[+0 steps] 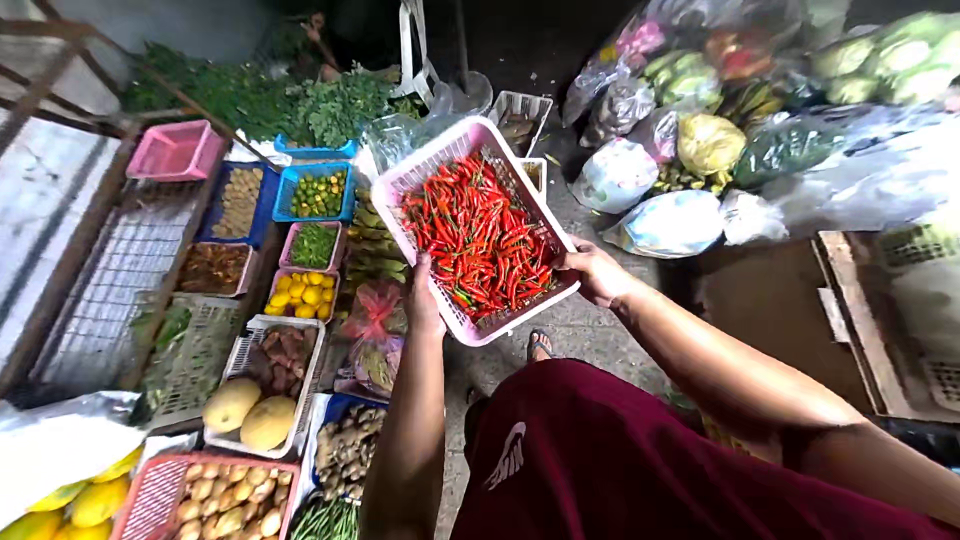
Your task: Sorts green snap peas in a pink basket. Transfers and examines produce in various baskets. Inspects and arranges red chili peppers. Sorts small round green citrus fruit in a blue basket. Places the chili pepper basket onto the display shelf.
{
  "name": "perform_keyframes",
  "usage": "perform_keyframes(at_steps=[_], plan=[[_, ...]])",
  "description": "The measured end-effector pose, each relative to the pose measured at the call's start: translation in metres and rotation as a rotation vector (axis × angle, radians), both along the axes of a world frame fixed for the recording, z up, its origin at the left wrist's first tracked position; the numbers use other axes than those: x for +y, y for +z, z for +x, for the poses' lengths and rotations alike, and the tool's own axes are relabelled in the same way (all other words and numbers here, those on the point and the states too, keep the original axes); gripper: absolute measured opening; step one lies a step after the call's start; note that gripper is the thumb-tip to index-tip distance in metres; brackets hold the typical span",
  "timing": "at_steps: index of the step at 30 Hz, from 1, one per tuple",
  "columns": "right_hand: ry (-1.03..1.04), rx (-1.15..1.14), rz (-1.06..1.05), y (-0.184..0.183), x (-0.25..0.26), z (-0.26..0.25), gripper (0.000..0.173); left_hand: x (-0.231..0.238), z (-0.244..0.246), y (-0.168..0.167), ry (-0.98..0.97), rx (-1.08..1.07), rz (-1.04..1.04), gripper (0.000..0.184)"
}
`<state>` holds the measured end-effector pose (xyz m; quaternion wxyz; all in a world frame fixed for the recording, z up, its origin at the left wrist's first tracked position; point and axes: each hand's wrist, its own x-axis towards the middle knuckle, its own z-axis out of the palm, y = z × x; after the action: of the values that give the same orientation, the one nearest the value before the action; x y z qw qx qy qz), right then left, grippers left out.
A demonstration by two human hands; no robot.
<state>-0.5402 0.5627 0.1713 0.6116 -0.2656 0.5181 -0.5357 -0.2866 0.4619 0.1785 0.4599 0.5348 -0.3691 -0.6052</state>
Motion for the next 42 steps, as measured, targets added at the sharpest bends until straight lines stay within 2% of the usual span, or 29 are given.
perform_keyframes(at_steps=[2,4,8,10,14,16,19,21,22,24,25,26,28,31,35,37,42], plan=[[0.017,0.061,-0.099,0.025,-0.007,-0.017,0.056,-0.004,-0.010,0.021,-0.021,0.055,-0.101,0.046],[0.015,0.073,-0.138,0.028,-0.019,-0.032,0.062,-0.013,-0.022,0.025,-0.035,0.104,-0.140,0.050],[-0.077,-0.004,0.005,-0.010,-0.048,-0.042,0.053,-0.050,-0.048,-0.009,-0.064,0.053,0.019,0.059],[-0.101,0.002,0.040,-0.025,-0.054,-0.044,0.054,-0.068,-0.054,-0.020,-0.076,0.028,0.067,0.062],[-0.156,-0.055,0.010,-0.036,-0.057,-0.043,0.052,-0.092,-0.051,-0.033,-0.174,0.016,0.075,0.066],[-0.172,-0.032,-0.032,-0.039,-0.061,-0.044,0.057,-0.110,-0.044,-0.029,-0.166,-0.103,-0.116,0.059],[-0.203,0.015,-0.045,-0.041,-0.068,-0.041,0.061,-0.152,-0.042,0.004,-0.230,-0.436,-0.673,0.046],[-0.235,0.010,-0.020,-0.045,-0.074,-0.032,0.059,-0.182,-0.061,0.022,-0.422,-0.503,-0.872,0.036],[-0.250,-0.001,-0.014,-0.047,-0.079,-0.027,0.058,-0.197,-0.075,0.027,-0.586,-0.555,-0.885,0.036],[-0.290,-0.035,-0.005,-0.052,-0.088,-0.015,0.056,-0.218,-0.102,0.023,-0.931,-0.668,-0.824,0.048],[-0.311,-0.054,-0.003,-0.054,-0.092,-0.009,0.057,-0.221,-0.111,0.018,-1.061,-0.726,-0.804,0.054],[-0.335,-0.072,0.001,-0.058,-0.094,-0.004,0.059,-0.218,-0.115,0.012,-1.131,-0.758,-0.829,0.050],[-0.374,-0.093,0.012,-0.061,-0.099,-0.001,0.060,-0.210,-0.108,0.001,-1.157,-0.727,-0.951,0.032],[-0.405,-0.097,0.039,-0.064,-0.103,0.001,0.060,-0.217,-0.079,-0.007,-1.013,-0.543,-1.003,0.015],[-0.413,-0.097,0.047,-0.066,-0.104,0.001,0.060,-0.241,-0.075,0.020,-0.876,-0.493,-0.969,0.014],[-0.409,-0.086,0.047,-0.066,-0.106,-0.001,0.060,-0.245,-0.089,0.033,-0.958,-0.545,-0.979,0.015],[-0.418,-0.079,0.051,-0.064,-0.108,-0.008,0.064,-0.240,-0.120,0.044,-1.479,-0.848,-1.043,0.041]])
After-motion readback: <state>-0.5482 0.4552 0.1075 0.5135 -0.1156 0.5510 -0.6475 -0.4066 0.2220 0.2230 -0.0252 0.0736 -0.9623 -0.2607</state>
